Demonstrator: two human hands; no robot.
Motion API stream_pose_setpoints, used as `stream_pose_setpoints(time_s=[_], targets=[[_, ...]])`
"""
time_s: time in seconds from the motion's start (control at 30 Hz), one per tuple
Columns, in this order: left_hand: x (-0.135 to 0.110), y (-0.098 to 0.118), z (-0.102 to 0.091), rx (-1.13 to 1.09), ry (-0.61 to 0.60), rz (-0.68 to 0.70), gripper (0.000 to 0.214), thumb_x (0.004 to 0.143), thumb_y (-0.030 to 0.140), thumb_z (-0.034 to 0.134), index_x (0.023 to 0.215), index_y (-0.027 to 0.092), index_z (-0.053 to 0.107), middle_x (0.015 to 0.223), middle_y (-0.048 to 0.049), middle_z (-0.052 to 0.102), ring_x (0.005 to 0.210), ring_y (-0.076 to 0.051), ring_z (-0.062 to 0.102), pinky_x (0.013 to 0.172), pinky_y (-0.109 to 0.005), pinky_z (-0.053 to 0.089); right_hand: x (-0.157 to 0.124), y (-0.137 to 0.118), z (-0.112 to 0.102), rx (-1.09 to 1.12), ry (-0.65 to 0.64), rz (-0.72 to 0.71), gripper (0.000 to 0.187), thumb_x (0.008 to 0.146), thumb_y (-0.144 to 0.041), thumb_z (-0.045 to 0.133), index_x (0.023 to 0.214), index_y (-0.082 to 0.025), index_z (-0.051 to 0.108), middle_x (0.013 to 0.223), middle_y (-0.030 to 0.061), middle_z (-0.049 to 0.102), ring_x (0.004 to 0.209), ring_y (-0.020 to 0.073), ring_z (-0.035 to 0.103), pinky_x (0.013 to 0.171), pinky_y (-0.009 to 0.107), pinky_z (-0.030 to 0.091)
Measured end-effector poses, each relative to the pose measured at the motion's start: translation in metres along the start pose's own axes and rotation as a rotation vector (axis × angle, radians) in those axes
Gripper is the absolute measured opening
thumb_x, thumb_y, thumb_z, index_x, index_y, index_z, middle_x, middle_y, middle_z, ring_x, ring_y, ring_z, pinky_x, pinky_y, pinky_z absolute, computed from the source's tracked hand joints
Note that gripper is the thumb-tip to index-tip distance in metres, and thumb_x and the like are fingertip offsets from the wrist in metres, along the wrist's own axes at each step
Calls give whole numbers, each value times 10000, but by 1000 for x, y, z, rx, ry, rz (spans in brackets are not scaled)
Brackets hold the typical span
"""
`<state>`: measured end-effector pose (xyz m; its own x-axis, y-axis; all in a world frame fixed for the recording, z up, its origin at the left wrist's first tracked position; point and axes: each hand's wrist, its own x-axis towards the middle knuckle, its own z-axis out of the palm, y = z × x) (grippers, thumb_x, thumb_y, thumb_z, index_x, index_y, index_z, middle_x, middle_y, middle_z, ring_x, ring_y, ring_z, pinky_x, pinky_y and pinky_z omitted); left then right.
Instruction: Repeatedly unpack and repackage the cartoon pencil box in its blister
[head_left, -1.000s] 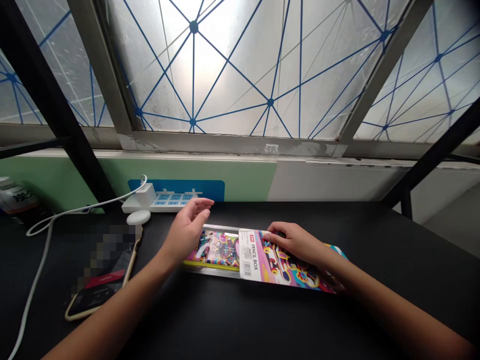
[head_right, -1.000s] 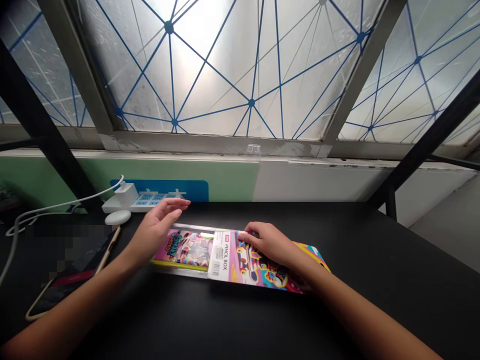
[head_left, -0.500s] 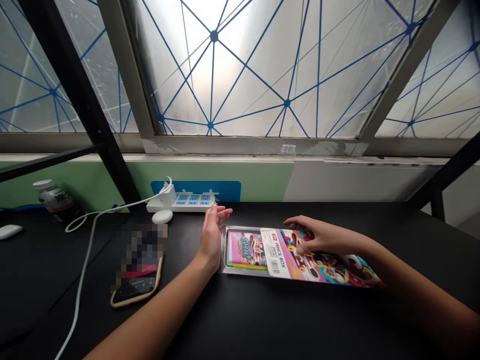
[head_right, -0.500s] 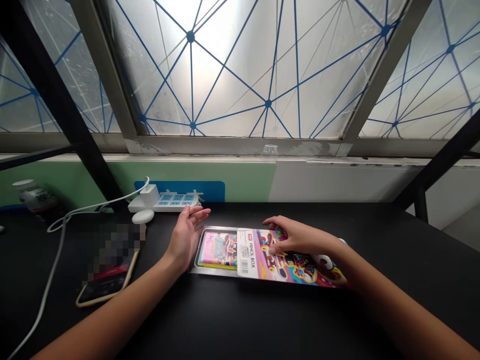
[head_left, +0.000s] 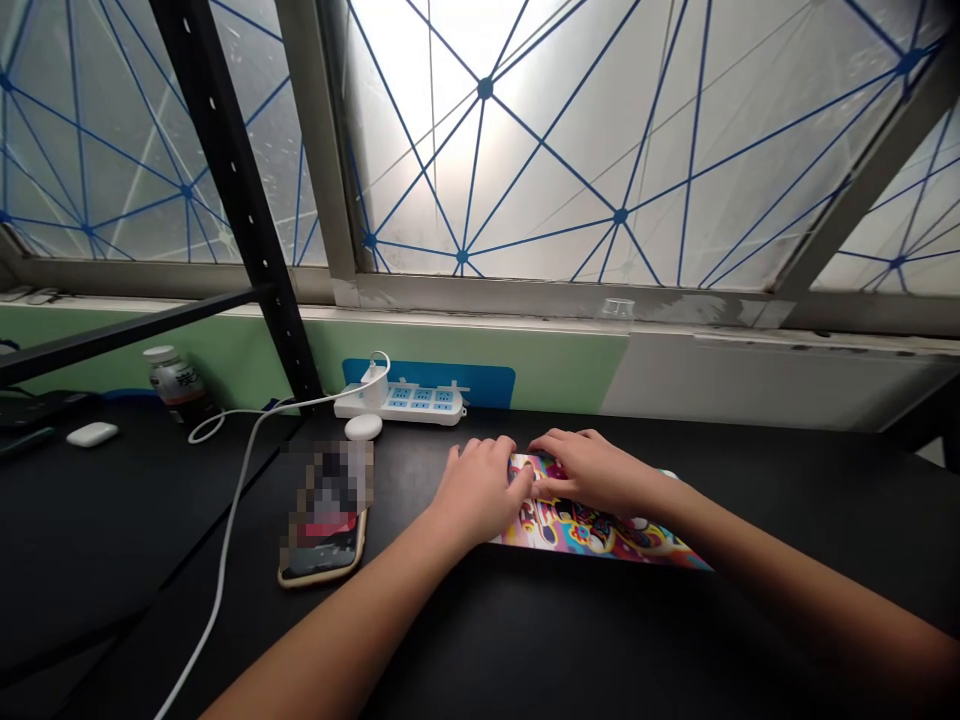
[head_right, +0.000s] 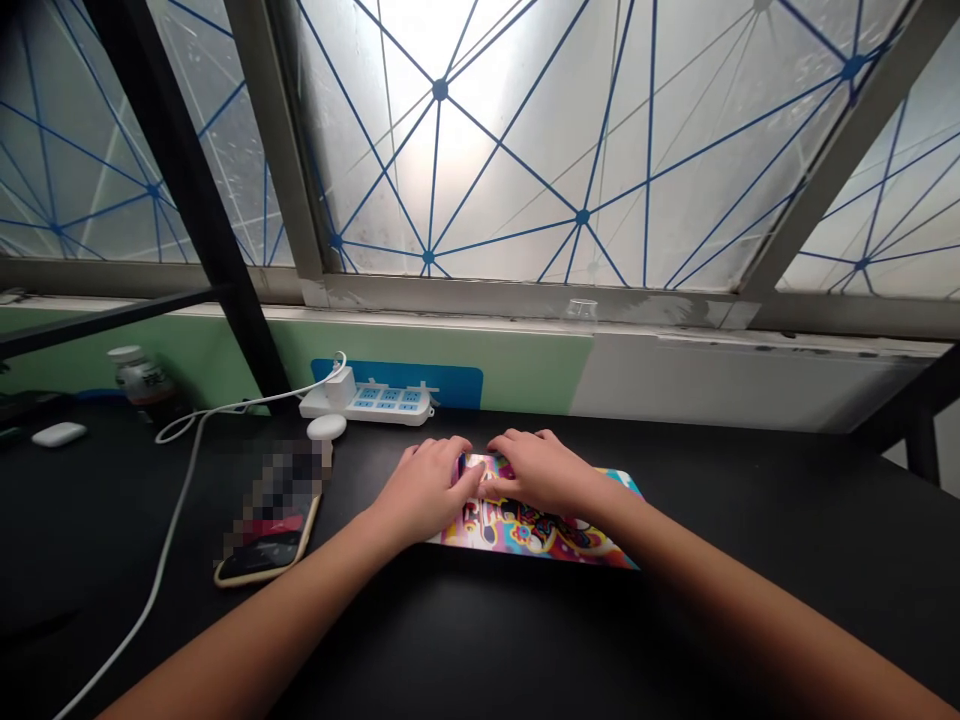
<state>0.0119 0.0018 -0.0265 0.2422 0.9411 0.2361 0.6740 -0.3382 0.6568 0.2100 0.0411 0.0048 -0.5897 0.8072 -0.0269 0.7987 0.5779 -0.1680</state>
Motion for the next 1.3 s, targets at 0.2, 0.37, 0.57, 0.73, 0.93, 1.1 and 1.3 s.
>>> stream_pose_setpoints(time_s=[0.2, 0.37, 0.57, 0.73, 0.93, 1.1, 1.3], targets=[[7, -8, -12, 172, -22, -45, 389, 963, 339, 415, 1314, 199, 507, 1293, -128, 618, 1208, -294, 531, 964, -404, 441, -44, 48, -1, 127, 43, 176, 631, 843, -692, 553, 1241, -206, 622, 1288, 119, 648, 1158, 334, 604, 1024, 463, 427], [13, -17, -24, 247, -88, -144, 317, 950, 385, 472, 1181, 192, 573, 1137, -144, 696, 1034, -317, 646, 823, -396, 483, -62, 77, -9, 334, -18, 306, 620, 773, -684, 645, 1194, -230, 649, 1241, 86, 683, 1111, 307, 640, 920, 354, 515], [13, -15, -25, 228, -125, -185, 292, 979, 388, 446, 1195, 205, 520, 1208, -138, 673, 1086, -289, 647, 815, -341, 481, -61, 78, -5, 469, -86, 292, 510, 800, -669, 625, 1062, -234, 678, 1054, 56, 734, 947, 270, 678, 736, 305, 524], [17, -20, -28, 185, -180, -214, 305, 971, 411, 472, 1210, 224, 506, 1126, -94, 708, 996, -235, 687, 721, -272, 496, -61, 77, -8, 602, -134, 245, 520, 791, -661, 636, 1037, -203, 671, 962, 59, 724, 849, 240, 664, 643, 277, 488], [11, -9, -23, 225, -148, -211, 306, 998, 367, 405, 1241, 213, 508, 1255, -120, 629, 1093, -246, 644, 834, -300, 487, -58, 79, -5, 610, -123, 321, 511, 724, -647, 710, 974, -201, 694, 851, 42, 727, 746, 213, 653, 592, 271, 460], [7, -5, -18, 290, -138, -187, 318, 1007, 357, 339, 1232, 243, 533, 1202, -92, 611, 1000, -227, 667, 801, -302, 497, -54, 66, 2, 428, 3, 387, 451, 713, -631, 716, 871, -210, 679, 782, 26, 699, 722, 203, 637, 562, 268, 427], [10, -6, -20, 425, -85, -102, 287, 998, 412, 406, 1034, 222, 618, 1054, -93, 637, 1008, -276, 611, 793, -352, 477, -51, 55, 6, 384, 115, 382, 418, 777, -610, 671, 923, -219, 652, 895, 47, 708, 774, 220, 660, 624, 294, 479]])
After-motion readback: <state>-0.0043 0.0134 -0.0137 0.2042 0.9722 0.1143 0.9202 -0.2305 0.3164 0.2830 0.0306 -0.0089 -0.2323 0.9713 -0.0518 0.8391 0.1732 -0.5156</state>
